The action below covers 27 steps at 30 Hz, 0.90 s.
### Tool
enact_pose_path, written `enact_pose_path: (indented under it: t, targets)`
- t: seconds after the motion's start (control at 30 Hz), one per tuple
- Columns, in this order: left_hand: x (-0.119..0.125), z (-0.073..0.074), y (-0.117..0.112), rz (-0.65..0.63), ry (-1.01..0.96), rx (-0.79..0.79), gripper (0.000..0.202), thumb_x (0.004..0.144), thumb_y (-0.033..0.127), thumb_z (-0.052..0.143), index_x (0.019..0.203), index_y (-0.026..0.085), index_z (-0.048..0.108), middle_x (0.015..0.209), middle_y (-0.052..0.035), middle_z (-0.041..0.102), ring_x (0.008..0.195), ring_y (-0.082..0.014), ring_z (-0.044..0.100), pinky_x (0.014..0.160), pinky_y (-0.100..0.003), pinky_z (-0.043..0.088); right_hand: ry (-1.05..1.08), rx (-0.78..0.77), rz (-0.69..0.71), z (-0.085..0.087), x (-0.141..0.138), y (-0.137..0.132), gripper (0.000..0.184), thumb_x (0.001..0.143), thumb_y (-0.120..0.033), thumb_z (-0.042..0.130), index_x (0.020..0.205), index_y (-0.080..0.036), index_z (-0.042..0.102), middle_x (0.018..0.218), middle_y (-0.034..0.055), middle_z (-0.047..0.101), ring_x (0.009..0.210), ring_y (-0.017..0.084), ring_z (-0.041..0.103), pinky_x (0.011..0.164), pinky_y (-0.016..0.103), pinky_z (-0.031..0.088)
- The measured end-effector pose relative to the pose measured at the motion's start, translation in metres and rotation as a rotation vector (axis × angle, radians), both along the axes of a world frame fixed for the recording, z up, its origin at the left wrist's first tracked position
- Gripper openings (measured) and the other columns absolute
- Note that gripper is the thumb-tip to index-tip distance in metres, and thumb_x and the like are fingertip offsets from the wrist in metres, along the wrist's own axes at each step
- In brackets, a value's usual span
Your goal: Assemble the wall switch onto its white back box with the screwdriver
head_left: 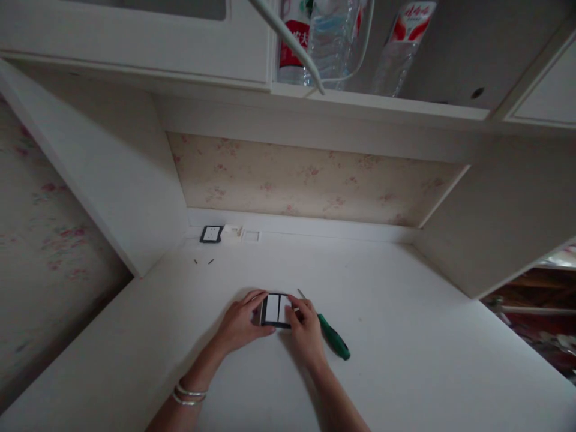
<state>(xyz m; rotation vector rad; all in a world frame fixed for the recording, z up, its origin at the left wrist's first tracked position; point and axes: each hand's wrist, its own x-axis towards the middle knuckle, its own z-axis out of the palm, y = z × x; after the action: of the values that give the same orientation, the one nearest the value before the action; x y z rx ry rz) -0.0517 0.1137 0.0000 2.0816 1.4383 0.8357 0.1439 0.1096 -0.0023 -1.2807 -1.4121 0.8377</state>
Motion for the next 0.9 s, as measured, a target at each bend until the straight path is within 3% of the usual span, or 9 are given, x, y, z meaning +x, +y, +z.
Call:
enact_pose_path:
  t: [0.5, 0.7, 0.9]
  targets:
    - [0.0012, 0.0010, 0.0002, 0.005, 0.015, 0.014, 0.076, 0.064, 0.040, 0.077, 0.133, 0.028, 0.048, 0.137, -0.0056, 0.048, 0.113, -0.0258, 0.055, 0.093, -0.035, 0.048, -0.140, 0.067, -0.037, -0.0048, -0.0049, -0.0028, 0.033, 0.087, -0.038, 0.051, 0.112, -0.021, 0.066, 0.112, 0.0108, 0.054, 0.097, 0.022, 0.057, 0.084, 0.034, 0.049]
    - [0.0013, 0.0028, -0.0011, 0.015, 0.029, -0.004, 0.078, 0.062, 0.041, 0.079, 0.133, 0.029, 0.048, 0.137, -0.0053, 0.048, 0.108, -0.0254, 0.057, 0.095, -0.038, 0.047, -0.137, 0.030, 0.049, -0.0067, -0.0019, 0.0009, 0.040, 0.089, -0.040, 0.050, 0.121, -0.021, 0.063, 0.136, 0.0088, 0.050, 0.129, 0.024, 0.041, 0.109, 0.040, 0.030]
    - [0.0011, 0.0040, -0.0014, 0.000, 0.006, -0.003, 0.076, 0.064, 0.040, 0.078, 0.132, 0.029, 0.048, 0.137, -0.0048, 0.049, 0.111, -0.0243, 0.056, 0.094, -0.035, 0.046, -0.117, 0.050, 0.112, -0.0082, 0.0000, 0.0036, 0.040, 0.092, -0.039, 0.046, 0.124, -0.020, 0.060, 0.133, 0.0089, 0.055, 0.125, 0.022, 0.047, 0.109, 0.041, 0.031]
